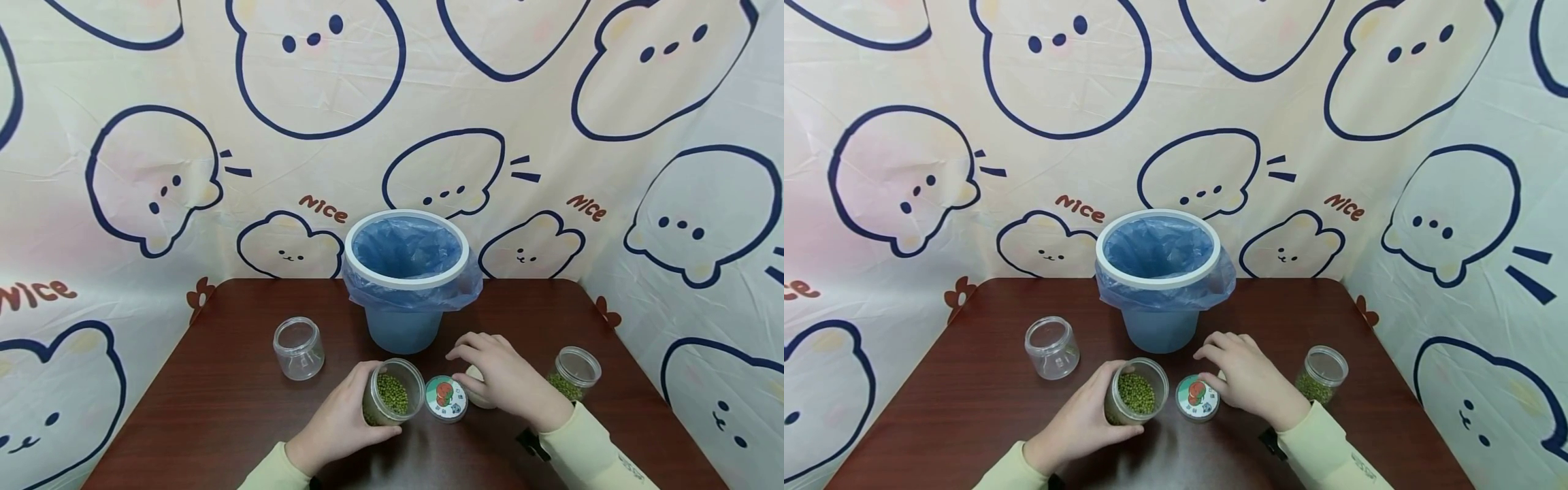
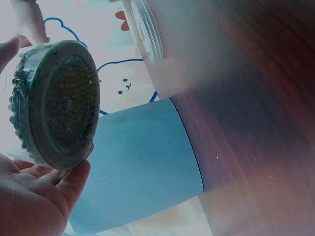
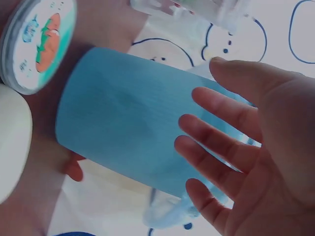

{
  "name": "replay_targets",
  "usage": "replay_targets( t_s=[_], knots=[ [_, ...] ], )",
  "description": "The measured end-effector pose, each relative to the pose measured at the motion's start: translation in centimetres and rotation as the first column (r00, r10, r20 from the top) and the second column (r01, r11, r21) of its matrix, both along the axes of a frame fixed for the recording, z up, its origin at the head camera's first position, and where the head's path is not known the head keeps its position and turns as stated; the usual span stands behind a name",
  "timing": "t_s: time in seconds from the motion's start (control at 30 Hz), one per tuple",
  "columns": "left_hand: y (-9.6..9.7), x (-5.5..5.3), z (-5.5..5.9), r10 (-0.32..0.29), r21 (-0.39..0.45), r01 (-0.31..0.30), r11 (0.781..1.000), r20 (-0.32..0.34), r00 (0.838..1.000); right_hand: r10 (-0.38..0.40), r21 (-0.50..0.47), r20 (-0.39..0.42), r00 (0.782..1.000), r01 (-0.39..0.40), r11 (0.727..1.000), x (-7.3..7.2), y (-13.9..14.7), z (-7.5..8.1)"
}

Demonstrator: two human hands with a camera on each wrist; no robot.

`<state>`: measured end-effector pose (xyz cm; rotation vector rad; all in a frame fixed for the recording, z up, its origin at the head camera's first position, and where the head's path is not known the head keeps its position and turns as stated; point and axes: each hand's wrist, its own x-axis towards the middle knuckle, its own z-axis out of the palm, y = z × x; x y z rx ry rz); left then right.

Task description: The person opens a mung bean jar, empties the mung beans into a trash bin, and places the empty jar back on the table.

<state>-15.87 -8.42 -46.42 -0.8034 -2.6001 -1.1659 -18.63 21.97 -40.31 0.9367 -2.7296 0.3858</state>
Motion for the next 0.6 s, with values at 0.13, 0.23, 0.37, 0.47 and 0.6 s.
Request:
replay_targets(
  t_s=[0.13,0.23,0.37,0.47,0.6],
  knots=[
    [0.0,0.0,0.0,0.006,0.006,-0.006,1.000,0.012,1.000,-0.018,-0.040,-0.002,1.000,0.018,0.999,0.5,0.2,1.3],
    [0.1,0.1,0.0,0.008,0.006,-0.008,1.000,0.017,1.000,-0.025,-0.062,0.003,1.000,0.025,0.998,0.7,0.4,2.2],
    [0.2,0.1,-0.1,0.008,0.012,-0.008,1.000,0.021,1.000,-0.022,-0.083,-0.030,0.999,0.019,0.996,0.9,0.6,3.1],
    [0.2,0.1,-0.1,0.007,0.016,-0.008,1.000,0.021,1.000,-0.019,-0.096,-0.071,0.997,0.012,0.995,0.9,0.8,3.7],
    [0.1,0.2,-0.1,0.005,0.013,-0.005,1.000,0.015,1.000,-0.022,-0.110,-0.125,0.992,0.008,0.994,1.0,1.2,4.5]
  ],
)
